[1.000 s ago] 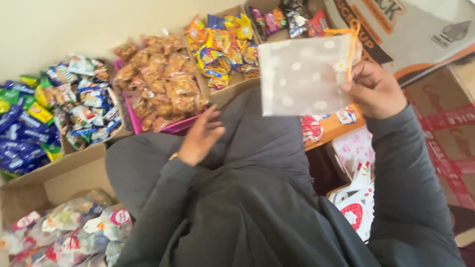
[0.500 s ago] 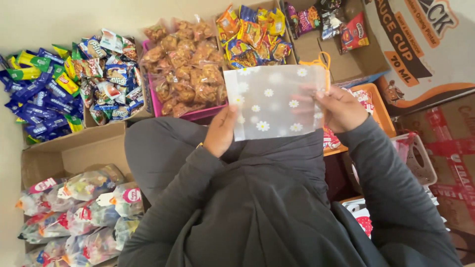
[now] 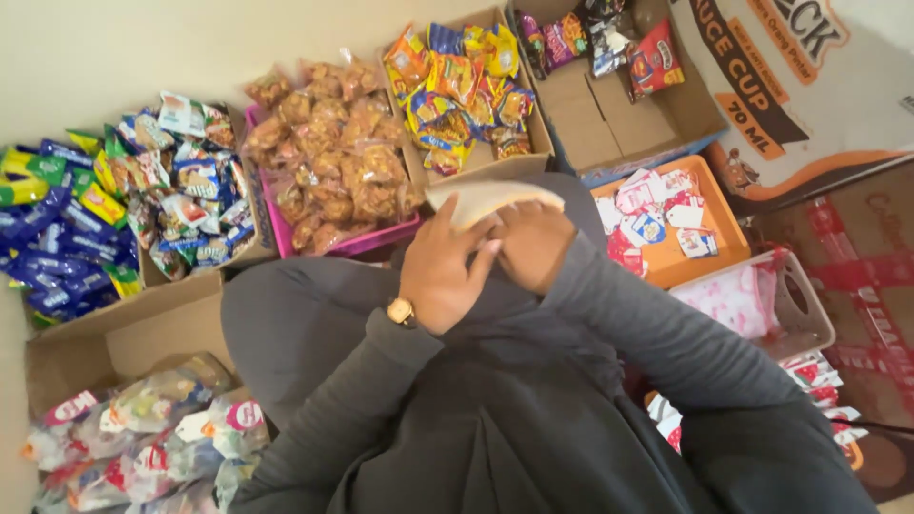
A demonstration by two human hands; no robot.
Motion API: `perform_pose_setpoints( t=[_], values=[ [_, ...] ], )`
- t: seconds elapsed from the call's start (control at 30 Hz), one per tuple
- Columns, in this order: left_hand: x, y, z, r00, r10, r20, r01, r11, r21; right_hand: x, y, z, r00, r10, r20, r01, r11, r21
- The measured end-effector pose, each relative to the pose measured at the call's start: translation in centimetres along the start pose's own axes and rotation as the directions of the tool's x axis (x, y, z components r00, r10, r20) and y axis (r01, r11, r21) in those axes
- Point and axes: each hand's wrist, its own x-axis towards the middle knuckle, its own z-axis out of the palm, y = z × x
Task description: Packing various small snack packets into individual plastic bags and sealing them with ties.
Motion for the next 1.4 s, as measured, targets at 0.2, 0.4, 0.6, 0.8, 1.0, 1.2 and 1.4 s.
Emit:
perform_pose_setpoints(
  t=[0.2,0.4,0.6,0.8,1.0,1.2,1.4],
  values=[
    [-0.8,-3.6,2.5,0.869,-0.413,0.272,0.401,0.911,0.101,1.6,2.0,2.1,0.972,-0.188,0.138,0.14,0.944,0.299],
    [-0.4,-7.6,2.7,0.908,-0.348,0.235,0.391,0.904,-0.17,7.2,11.3,0.8,0.925,-0.15,-0.349,0.379,0.431,0.819],
    [-0.1,-6.6,0.0,0.86,-0.429,0.278,0.509,0.766,-0.393,10.7,25.0,21.6,0.923,0.35,-0.157,-0.078,0.574,0.815],
    [-0.7,-7.5,-1.6,0.762,-0.562,0.322,0.646,0.692,-0.321,11.7,31.5,36.7,0.974,-0.213,-0.081,0.196,0.964,-0.18],
    [-1.4,-9.1,-1.4,0.755,-0.565,0.332,0.651,0.707,-0.276,17.5,27.6,27.3,0.618,0.585,0.525,-0.776,0.558,0.293],
    [-0.6,-9.9,-0.7,0.728,-0.562,0.393,0.681,0.655,-0.326,20.3,27.9,25.9,0.798,0.524,0.298,-0.603,0.71,0.365],
    [-0.1,-10.1,-1.2,0.743,-0.543,0.39,0.667,0.65,-0.365,18.8,32.7,32.8,0.834,0.328,-0.443,-0.096,0.878,0.469]
  ],
)
